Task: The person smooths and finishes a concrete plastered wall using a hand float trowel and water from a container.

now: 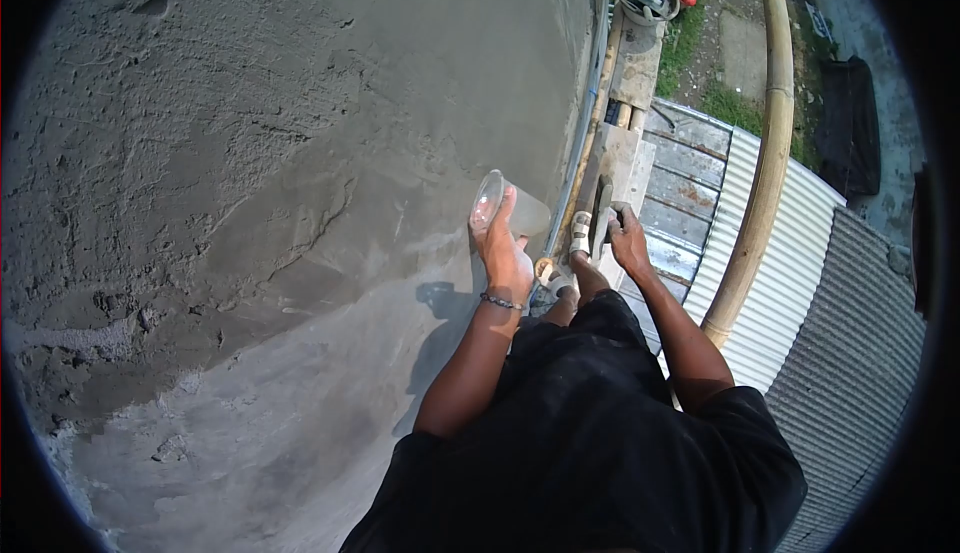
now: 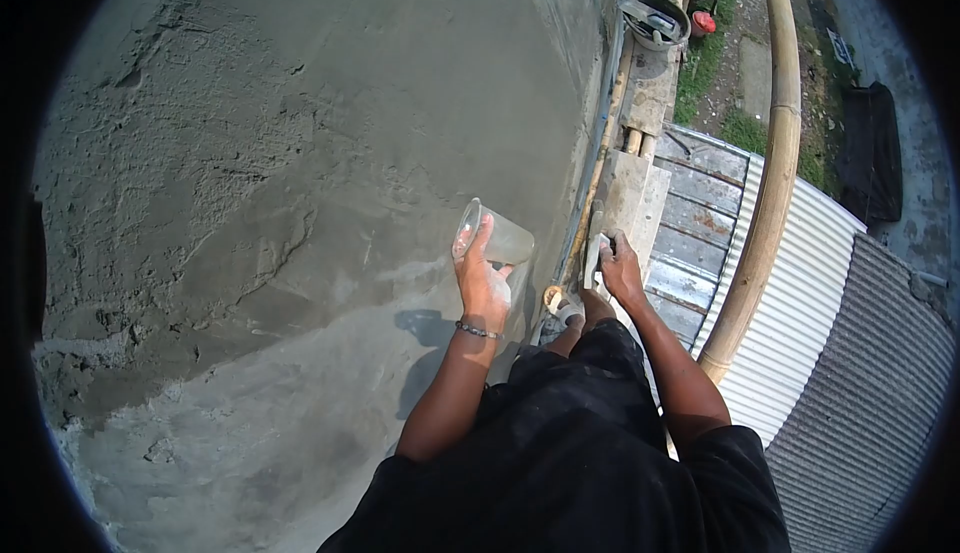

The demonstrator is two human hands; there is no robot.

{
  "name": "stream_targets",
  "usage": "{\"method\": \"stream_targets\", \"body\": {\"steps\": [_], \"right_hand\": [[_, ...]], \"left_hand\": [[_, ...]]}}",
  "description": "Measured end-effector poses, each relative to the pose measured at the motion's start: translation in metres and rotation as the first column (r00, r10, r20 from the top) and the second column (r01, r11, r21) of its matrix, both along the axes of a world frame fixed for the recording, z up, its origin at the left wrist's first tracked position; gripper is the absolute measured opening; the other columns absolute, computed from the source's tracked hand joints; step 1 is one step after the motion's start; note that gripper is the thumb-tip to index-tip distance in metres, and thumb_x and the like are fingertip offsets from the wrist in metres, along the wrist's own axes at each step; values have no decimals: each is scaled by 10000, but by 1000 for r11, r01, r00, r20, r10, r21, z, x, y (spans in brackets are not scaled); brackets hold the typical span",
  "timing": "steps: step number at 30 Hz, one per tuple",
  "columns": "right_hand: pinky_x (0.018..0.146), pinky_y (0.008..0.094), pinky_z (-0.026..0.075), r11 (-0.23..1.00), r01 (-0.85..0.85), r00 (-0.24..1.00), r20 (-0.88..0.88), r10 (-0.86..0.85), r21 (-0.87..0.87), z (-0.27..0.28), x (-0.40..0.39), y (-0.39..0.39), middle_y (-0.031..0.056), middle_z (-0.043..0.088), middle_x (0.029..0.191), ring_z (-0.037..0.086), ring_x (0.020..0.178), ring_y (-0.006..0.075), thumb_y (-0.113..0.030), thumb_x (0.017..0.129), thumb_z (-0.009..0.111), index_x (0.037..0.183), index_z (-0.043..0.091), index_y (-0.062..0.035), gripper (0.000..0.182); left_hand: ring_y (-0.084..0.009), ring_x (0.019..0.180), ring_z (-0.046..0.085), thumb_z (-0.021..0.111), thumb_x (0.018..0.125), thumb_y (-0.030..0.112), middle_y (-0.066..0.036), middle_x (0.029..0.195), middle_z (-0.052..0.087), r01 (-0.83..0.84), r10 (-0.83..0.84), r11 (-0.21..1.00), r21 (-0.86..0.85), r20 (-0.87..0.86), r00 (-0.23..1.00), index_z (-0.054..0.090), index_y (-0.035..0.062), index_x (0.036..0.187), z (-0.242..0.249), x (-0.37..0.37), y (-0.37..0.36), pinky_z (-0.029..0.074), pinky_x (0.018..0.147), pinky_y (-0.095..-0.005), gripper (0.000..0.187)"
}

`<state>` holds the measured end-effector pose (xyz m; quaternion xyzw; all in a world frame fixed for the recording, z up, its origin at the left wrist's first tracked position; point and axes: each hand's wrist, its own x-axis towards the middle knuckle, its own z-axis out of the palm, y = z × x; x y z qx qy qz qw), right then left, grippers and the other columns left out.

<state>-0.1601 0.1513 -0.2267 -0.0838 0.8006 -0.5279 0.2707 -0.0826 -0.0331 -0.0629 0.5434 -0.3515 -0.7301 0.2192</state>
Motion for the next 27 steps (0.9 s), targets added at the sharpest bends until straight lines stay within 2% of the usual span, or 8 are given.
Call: {"method": "stream_targets", "body": {"steps": [13,17,19,20,22,24,25,27], "right_hand": [[664,352,499,999,8,999,-52,-10,-39,-15,1,4,129,615,836,603,704,187,-132,974,509,1237,524,-37,280],[662,347,496,998,39,999,21,-39,-46,-6,3,-5,119,607,828,603,708,179,-126,969,506,1260,522,-45,303],[965,411,455,993,74,995,80,-66,-96,13,5,-21,257,631,1179,619,1102,360,-160,970,490,1301,519,-41,353],[1035,424,415,988,62,996,65,-53,-143,18,6,-30,261,588,1275,568,1198,384,-148,968,475,1361,489,-58,403],[1054,434,401,988,5,1000,-21,-9,-151,26,10,-50,277,565,1304,534,1228,425,-166,971,462,1395,466,-53,439],[1048,439,400,986,-35,998,-50,27,-162,28,18,-71,280,559,1309,524,1223,445,-192,978,453,1399,461,-45,446],[1042,443,402,982,-55,997,-58,45,-181,21,23,-85,281,559,1309,521,1220,454,-205,983,447,1399,461,-42,447],[1026,457,413,973,-58,998,-31,52,-222,28,33,-113,288,559,1299,525,1201,463,-216,992,434,1364,496,-23,424]], "left_hand": [[-292,1361,341,791,810,340,-99,1429,392,-20,20,1000,6,40,999,331,109,1424,6,-5,0,215,1099,-653,801],[-295,1363,338,774,834,304,-103,1430,390,-4,4,1000,1,-32,999,336,100,1428,2,1,0,228,1096,-647,765],[-294,1364,337,766,845,284,-107,1434,385,21,-21,1000,-1,-69,997,339,96,1430,-3,9,3,232,1094,-643,748],[-280,1354,349,756,855,250,-101,1438,382,35,-42,996,-77,-95,995,334,87,1426,-6,16,6,249,1095,-616,729],[-267,1344,361,746,864,216,-94,1442,380,54,-72,986,-155,-113,991,329,77,1422,-6,37,14,265,1096,-590,711],[-242,1326,370,742,843,127,-80,1426,393,152,-157,926,-345,16,988,358,73,1394,0,64,22,258,1119,-514,674],[-242,1326,370,742,843,127,-80,1426,393,159,-161,925,-344,23,987,358,73,1394,4,79,25,258,1119,-514,674],[-235,1340,356,742,792,50,-82,1402,400,327,-292,782,-531,152,944,367,62,1382,14,110,32,247,1132,-442,699]]}}
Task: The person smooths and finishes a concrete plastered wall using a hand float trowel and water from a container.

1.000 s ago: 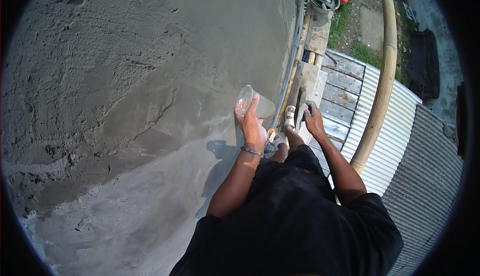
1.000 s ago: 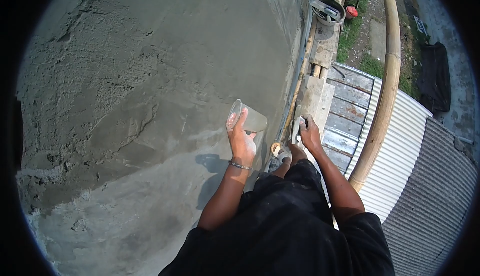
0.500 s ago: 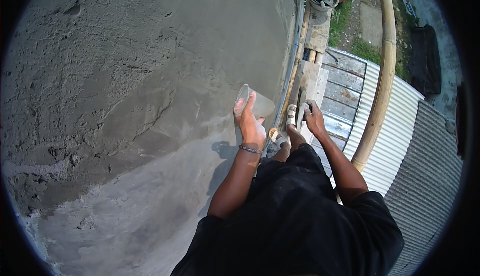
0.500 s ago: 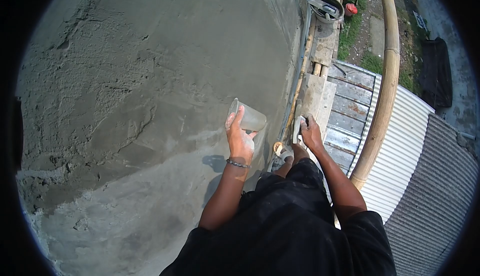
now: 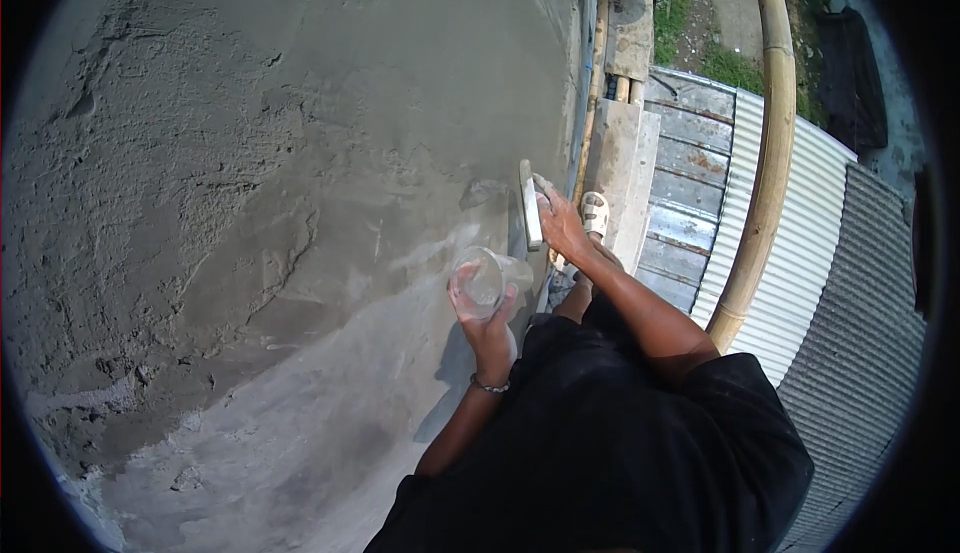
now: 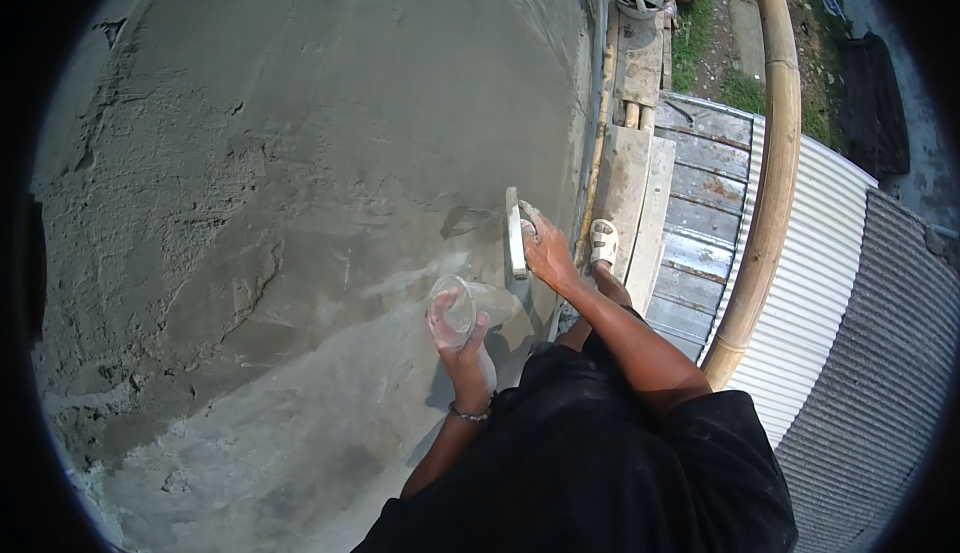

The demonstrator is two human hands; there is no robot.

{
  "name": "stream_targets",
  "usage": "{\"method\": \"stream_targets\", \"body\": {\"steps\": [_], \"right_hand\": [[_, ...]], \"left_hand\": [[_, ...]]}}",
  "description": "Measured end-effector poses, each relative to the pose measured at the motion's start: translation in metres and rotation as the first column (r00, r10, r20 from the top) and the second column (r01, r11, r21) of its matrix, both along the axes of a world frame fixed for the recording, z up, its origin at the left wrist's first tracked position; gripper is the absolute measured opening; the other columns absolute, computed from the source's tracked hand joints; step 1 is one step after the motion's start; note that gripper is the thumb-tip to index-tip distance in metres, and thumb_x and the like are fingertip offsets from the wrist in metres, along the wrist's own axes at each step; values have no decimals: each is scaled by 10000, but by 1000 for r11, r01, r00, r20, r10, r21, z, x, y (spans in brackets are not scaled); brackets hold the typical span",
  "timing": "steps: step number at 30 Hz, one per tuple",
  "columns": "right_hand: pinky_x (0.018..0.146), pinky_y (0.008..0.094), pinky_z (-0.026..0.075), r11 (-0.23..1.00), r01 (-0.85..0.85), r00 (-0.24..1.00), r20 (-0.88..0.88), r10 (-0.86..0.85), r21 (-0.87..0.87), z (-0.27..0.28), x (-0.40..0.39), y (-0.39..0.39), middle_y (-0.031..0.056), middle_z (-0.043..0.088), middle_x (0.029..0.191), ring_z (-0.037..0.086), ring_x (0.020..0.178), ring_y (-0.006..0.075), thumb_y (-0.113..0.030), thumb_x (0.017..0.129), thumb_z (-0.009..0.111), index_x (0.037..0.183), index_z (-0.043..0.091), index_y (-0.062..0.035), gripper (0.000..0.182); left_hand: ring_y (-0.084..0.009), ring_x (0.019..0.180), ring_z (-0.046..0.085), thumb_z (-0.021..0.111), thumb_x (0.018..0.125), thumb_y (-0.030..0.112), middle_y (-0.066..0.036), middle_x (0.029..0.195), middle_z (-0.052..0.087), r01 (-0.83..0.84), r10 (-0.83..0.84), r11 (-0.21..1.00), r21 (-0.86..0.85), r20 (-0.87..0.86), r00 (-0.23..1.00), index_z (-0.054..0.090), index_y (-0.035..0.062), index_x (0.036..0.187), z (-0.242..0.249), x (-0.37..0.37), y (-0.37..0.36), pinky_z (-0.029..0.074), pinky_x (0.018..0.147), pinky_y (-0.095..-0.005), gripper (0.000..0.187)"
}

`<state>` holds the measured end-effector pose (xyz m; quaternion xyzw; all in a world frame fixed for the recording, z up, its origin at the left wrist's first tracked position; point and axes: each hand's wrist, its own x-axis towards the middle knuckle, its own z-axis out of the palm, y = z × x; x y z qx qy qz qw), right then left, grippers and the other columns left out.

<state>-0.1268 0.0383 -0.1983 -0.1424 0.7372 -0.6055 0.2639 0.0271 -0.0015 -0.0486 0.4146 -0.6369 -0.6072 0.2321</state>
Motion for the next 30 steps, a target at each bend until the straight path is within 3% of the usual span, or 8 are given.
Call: {"method": "stream_targets", "body": {"steps": [7,10,12,14,18,24,27,30], "right_hand": [[956,516,443,990,-129,984,-116,136,64,9,56,-41,320,607,1116,546,1087,495,-122,933,470,1126,604,56,295],[966,500,446,954,-297,935,-217,282,-39,11,111,1,319,604,1139,544,1102,482,-109,931,469,1180,594,58,325],[978,486,447,785,-607,775,-312,550,-121,13,118,22,298,609,1176,556,1094,481,-144,949,481,1252,577,38,366],[960,470,447,964,-239,970,11,242,-117,30,99,9,284,614,1185,562,1083,484,-184,970,470,1308,546,21,403],[873,467,458,995,82,997,6,-82,-57,34,5,-38,313,620,1071,576,1011,489,-215,992,438,1227,570,52,379],[845,493,476,982,-114,992,-73,104,-151,41,119,-16,285,634,1048,592,986,495,-196,979,475,1195,582,60,352],[831,493,483,935,-327,863,-447,236,-137,19,129,3,271,639,1085,612,978,480,-184,977,486,1225,572,60,358],[902,469,472,991,-30,997,70,39,-131,61,45,-10,285,626,1133,599,1053,457,-197,978,485,1252,565,57,382]], "left_hand": [[-276,1371,346,763,715,38,-107,1363,419,36,-28,996,-83,95,995,357,37,1380,39,49,9,241,1143,-414,779],[-235,1258,427,866,680,131,-101,1306,443,70,-64,994,-88,64,996,351,34,1354,54,53,8,310,1094,-388,854],[-242,1256,435,890,659,164,-101,1300,441,54,-54,999,-4,-49,997,343,43,1351,65,50,8,323,1088,-404,890],[-250,1267,437,894,656,165,-101,1300,441,47,-45,999,17,-104,994,338,49,1353,81,41,10,326,1089,-412,898],[-337,1384,374,835,707,238,-191,1449,405,49,-49,999,-20,-16,999,308,35,1434,81,62,11,240,1160,-464,920],[-294,1323,432,903,644,183,-136,1386,438,-27,44,992,124,-141,989,321,60,1380,93,53,15,324,1119,-446,946],[-275,1260,471,873,671,135,-131,1340,482,-18,25,994,106,-69,997,372,37,1357,95,71,21,358,1079,-420,855],[-245,1166,529,829,713,62,-122,1271,549,42,-44,996,74,23,999,449,2,1323,89,92,14,411,1020,-380,722]]}}
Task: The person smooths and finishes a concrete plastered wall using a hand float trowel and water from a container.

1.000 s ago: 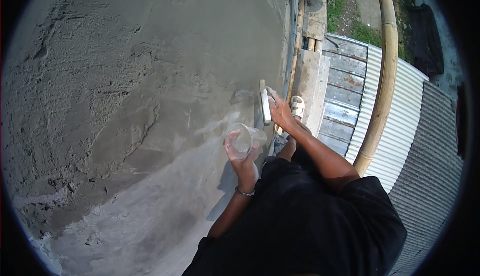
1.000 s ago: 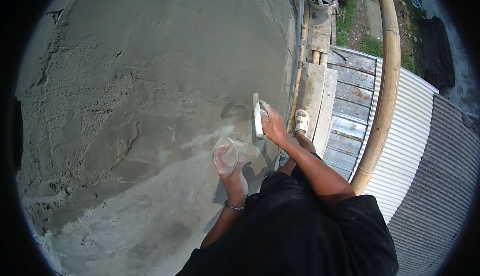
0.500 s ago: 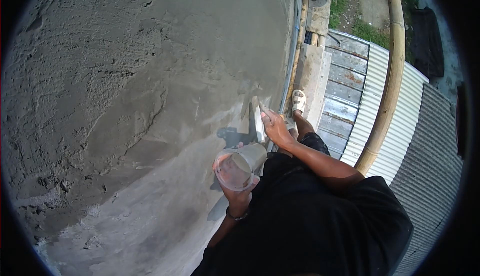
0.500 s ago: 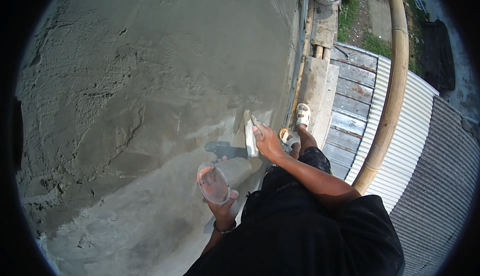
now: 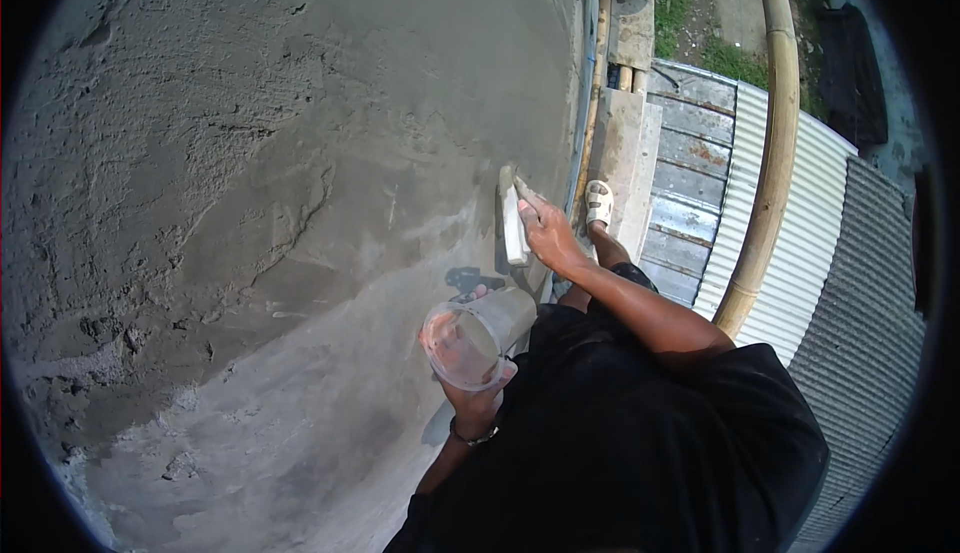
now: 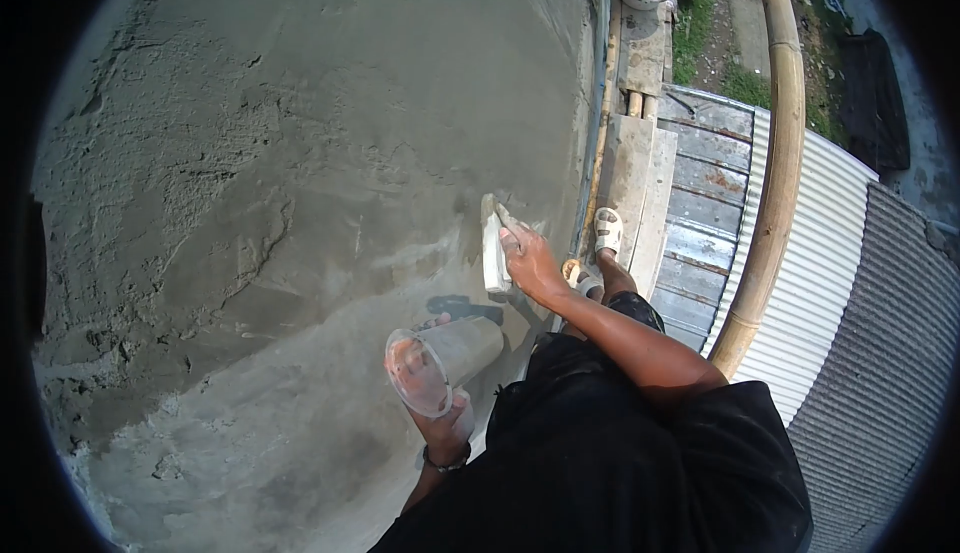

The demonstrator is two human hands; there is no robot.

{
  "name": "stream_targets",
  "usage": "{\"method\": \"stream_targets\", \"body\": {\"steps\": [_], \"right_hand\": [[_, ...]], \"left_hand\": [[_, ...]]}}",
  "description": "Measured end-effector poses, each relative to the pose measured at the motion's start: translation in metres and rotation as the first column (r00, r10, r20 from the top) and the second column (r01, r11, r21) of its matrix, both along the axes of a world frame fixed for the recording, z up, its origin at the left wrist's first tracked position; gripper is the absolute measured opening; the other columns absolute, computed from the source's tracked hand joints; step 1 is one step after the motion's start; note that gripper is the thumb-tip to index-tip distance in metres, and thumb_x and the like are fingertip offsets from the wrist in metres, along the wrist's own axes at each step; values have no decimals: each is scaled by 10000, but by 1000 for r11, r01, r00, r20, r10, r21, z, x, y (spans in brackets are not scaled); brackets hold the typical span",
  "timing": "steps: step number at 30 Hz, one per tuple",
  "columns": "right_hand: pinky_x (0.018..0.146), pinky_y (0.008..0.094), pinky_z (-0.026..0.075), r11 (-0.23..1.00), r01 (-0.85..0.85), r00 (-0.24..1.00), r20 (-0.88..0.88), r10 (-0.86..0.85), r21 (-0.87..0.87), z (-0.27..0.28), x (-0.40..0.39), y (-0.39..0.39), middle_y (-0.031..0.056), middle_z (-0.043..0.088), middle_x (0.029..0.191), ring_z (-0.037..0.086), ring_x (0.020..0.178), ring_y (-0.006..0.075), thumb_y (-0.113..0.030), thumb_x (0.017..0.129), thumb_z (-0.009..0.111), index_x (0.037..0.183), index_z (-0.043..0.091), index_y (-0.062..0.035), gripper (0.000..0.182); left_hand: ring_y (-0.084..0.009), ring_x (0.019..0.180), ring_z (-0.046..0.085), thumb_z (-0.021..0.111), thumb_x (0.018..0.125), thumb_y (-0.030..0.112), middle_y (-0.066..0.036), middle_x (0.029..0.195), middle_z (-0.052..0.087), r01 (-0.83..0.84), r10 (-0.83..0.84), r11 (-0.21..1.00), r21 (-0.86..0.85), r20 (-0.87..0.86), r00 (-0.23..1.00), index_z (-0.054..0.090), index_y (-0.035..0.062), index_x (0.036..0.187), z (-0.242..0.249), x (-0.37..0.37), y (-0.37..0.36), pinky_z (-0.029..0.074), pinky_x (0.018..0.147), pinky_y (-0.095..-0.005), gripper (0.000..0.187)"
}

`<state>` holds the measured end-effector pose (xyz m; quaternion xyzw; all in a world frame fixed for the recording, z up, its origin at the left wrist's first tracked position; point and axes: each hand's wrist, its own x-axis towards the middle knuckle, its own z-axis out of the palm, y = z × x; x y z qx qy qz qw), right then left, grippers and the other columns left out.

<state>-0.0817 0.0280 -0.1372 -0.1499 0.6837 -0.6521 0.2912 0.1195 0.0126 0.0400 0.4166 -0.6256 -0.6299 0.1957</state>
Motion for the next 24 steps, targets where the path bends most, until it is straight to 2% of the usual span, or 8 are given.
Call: {"method": "stream_targets", "body": {"steps": [4,6,8,11,14,20,22,24], "right_hand": [[928,452,456,993,-67,998,14,66,93,-22,-31,-39,301,616,1142,574,1079,456,-203,972,493,1255,567,56,391],[894,462,458,998,-61,981,-186,60,-1,-18,31,-19,293,626,1089,579,1026,462,-202,969,501,1239,575,59,383],[906,460,456,871,-442,882,-278,380,-214,-26,77,21,291,626,1083,581,1037,457,-200,966,508,1233,581,59,379],[899,464,456,920,-287,945,-237,226,-267,-40,101,21,288,625,1061,586,1030,449,-200,964,510,1221,586,57,371],[905,472,447,995,98,994,47,-99,31,-35,8,-15,277,632,1071,588,1048,441,-216,973,492,1197,582,48,357],[964,471,454,996,-43,911,-406,72,79,-61,80,-21,241,631,1148,561,1132,416,-217,955,498,1125,631,-3,304],[1001,468,448,926,-376,890,-289,352,-31,-89,131,19,231,629,1180,545,1171,410,-197,945,497,1118,653,-35,284],[998,464,449,943,-331,929,-181,323,-20,-87,118,33,229,642,1154,561,1157,403,-192,950,490,1140,653,-47,290]], "left_hand": [[-216,1071,588,785,754,-11,-113,1202,616,43,-40,999,-16,109,993,525,-33,1289,1,1,5,463,962,-341,595],[-303,1331,429,901,646,190,-171,1405,444,-8,10,1000,7,-232,973,312,59,1387,5,-35,11,328,1117,-449,955],[-310,1332,430,901,652,199,-187,1412,444,-10,16,999,32,-198,980,302,56,1394,2,-35,10,330,1117,-451,964],[-323,1331,434,902,664,227,-204,1416,444,11,-9,1000,11,-166,986,292,47,1401,7,-35,11,331,1119,-461,973],[-331,1330,438,904,671,254,-206,1413,444,47,-53,998,-31,-193,980,292,40,1402,10,-42,9,329,1120,-471,977],[-340,1328,442,908,673,294,-209,1408,442,-3,-8,999,-42,-263,965,285,31,1402,12,-53,12,331,1118,-487,994],[-342,1328,442,909,674,300,-210,1407,442,-6,-3,999,-32,-273,962,283,30,1402,9,-47,12,332,1118,-490,997],[-355,1317,453,910,669,336,-215,1389,445,52,-52,999,8,51,997,266,38,1409,6,-19,8,342,1111,-506,1025]]}}
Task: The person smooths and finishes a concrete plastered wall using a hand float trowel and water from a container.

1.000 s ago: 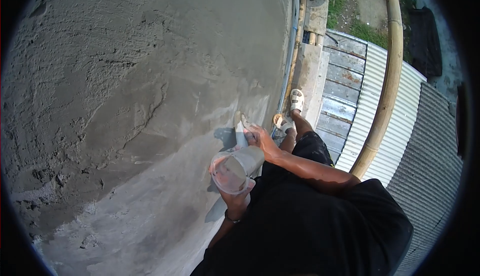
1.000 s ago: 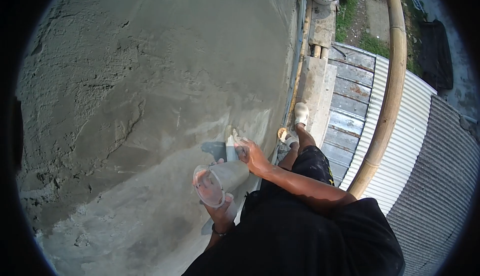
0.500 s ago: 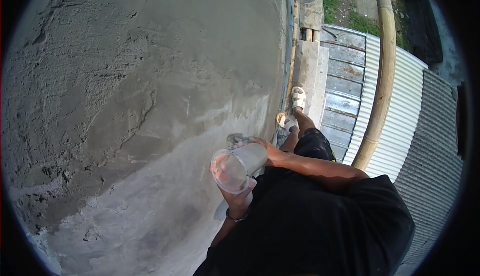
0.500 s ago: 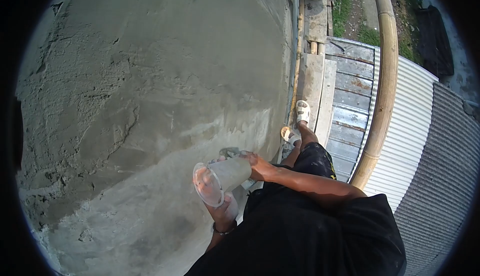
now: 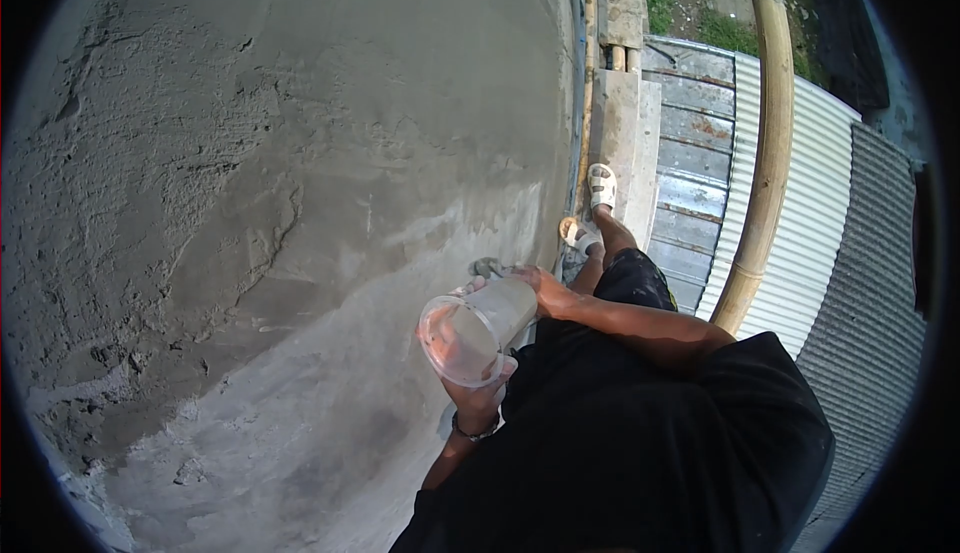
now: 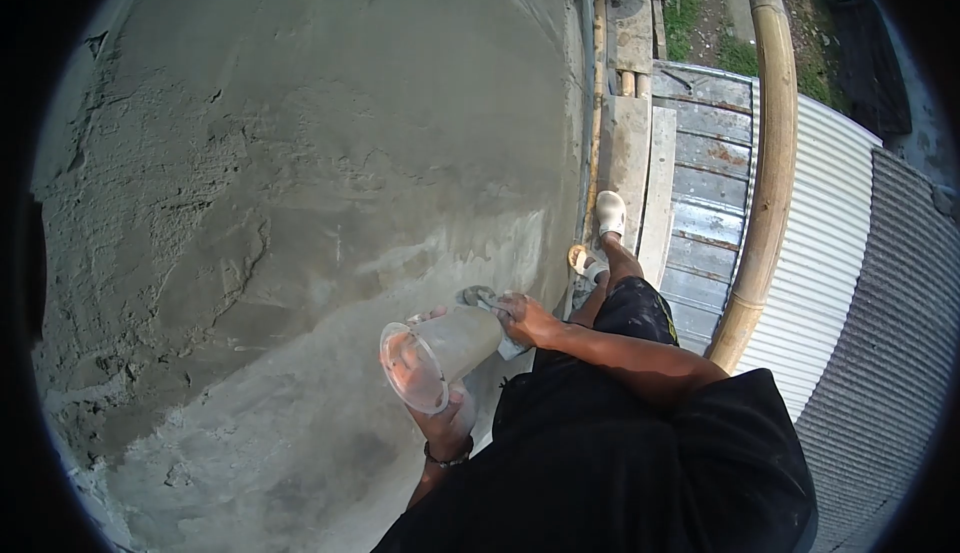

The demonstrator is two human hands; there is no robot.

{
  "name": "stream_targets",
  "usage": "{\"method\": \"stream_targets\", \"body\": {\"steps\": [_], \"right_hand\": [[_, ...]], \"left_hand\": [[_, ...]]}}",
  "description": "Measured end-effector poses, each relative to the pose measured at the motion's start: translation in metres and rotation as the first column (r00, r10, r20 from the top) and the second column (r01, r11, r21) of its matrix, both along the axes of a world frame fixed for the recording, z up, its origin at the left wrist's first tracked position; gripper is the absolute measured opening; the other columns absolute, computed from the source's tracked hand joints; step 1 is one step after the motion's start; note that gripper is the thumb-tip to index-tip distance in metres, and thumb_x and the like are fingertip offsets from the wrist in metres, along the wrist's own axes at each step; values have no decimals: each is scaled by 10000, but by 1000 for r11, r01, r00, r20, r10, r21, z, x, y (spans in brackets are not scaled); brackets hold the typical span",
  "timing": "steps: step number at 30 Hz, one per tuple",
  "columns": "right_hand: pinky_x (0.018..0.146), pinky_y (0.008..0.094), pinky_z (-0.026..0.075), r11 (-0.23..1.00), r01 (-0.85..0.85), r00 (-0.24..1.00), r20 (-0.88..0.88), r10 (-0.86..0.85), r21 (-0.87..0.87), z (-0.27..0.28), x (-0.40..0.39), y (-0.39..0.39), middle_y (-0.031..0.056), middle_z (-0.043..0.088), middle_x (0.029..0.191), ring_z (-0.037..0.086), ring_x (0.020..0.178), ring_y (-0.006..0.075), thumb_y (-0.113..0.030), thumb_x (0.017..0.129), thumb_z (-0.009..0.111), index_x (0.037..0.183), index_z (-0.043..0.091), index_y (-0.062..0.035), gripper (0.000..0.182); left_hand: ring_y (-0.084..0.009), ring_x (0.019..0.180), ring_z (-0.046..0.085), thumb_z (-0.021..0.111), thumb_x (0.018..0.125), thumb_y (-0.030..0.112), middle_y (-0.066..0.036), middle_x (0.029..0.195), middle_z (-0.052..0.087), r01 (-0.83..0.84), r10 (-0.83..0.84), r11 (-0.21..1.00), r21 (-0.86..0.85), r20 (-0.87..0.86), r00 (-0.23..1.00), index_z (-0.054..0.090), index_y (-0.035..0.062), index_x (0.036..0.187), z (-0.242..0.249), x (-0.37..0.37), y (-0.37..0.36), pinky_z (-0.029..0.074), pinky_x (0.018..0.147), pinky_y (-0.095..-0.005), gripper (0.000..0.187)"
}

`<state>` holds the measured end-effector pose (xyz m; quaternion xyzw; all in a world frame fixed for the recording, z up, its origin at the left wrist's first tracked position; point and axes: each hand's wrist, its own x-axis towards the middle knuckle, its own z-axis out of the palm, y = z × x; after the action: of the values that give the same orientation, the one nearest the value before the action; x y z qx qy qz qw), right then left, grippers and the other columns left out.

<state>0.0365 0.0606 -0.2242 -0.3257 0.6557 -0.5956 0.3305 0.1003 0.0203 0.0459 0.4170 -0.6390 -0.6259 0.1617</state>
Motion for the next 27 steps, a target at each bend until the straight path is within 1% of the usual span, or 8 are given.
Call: {"method": "stream_targets", "body": {"steps": [3,5,7,14,19,21,24,27], "right_hand": [[811,429,538,902,335,911,152,-384,271,-82,-53,-30,178,695,997,675,948,308,-185,973,469,1153,658,-59,290],[520,356,507,964,127,818,525,-235,233,-98,-122,-34,95,675,828,646,669,187,-186,982,469,1078,668,-59,255],[361,238,318,955,223,288,922,-258,197,-64,-165,-49,19,579,708,456,473,92,-160,979,457,973,654,-64,219],[357,226,311,976,185,248,955,-163,119,-9,-172,-62,33,570,697,467,480,93,-123,976,441,1000,649,-37,227],[529,221,431,990,-3,735,672,-94,142,73,-93,-41,34,670,837,554,625,65,-142,994,483,1335,595,-73,365],[605,216,451,964,-49,828,530,185,-261,87,-78,-32,29,690,880,566,683,50,-136,996,480,1351,585,-71,375],[645,208,487,1000,10,467,884,13,-20,88,-110,-18,24,687,1048,619,795,61,-150,1013,492,1361,572,-56,369],[468,204,404,988,127,482,866,-137,86,7,-167,-23,0,678,937,569,630,48,-137,1011,438,1320,604,-68,357]], "left_hand": [[-360,1310,457,910,666,346,-215,1380,448,18,-22,999,-50,-84,996,263,42,1412,-1,-13,-2,347,1106,-513,1034],[-365,1302,462,910,662,356,-216,1372,451,18,-32,996,-91,-154,988,260,46,1414,-1,-21,-1,352,1101,-520,1042],[-367,1299,464,910,660,361,-216,1368,453,12,-33,994,-112,-182,983,259,48,1416,-1,-25,-1,354,1099,-524,1046],[-394,1308,451,913,640,393,-225,1373,447,-55,52,998,-15,-181,982,280,74,1397,-1,-27,-5,358,1091,-557,1037],[-395,1308,453,914,639,388,-227,1376,446,-67,72,997,44,-144,987,275,73,1401,-2,-27,7,358,1091,-557,1043],[-395,1308,453,914,638,386,-228,1377,445,-52,57,998,44,-134,989,274,72,1403,0,-30,8,358,1091,-557,1046],[-396,1308,454,915,638,383,-229,1379,444,-30,34,999,36,-101,994,271,71,1405,9,-28,7,359,1091,-557,1049],[-396,1308,454,916,637,380,-230,1381,443,-25,29,999,41,-82,996,268,70,1407,12,-26,8,359,1092,-557,1053]]}}
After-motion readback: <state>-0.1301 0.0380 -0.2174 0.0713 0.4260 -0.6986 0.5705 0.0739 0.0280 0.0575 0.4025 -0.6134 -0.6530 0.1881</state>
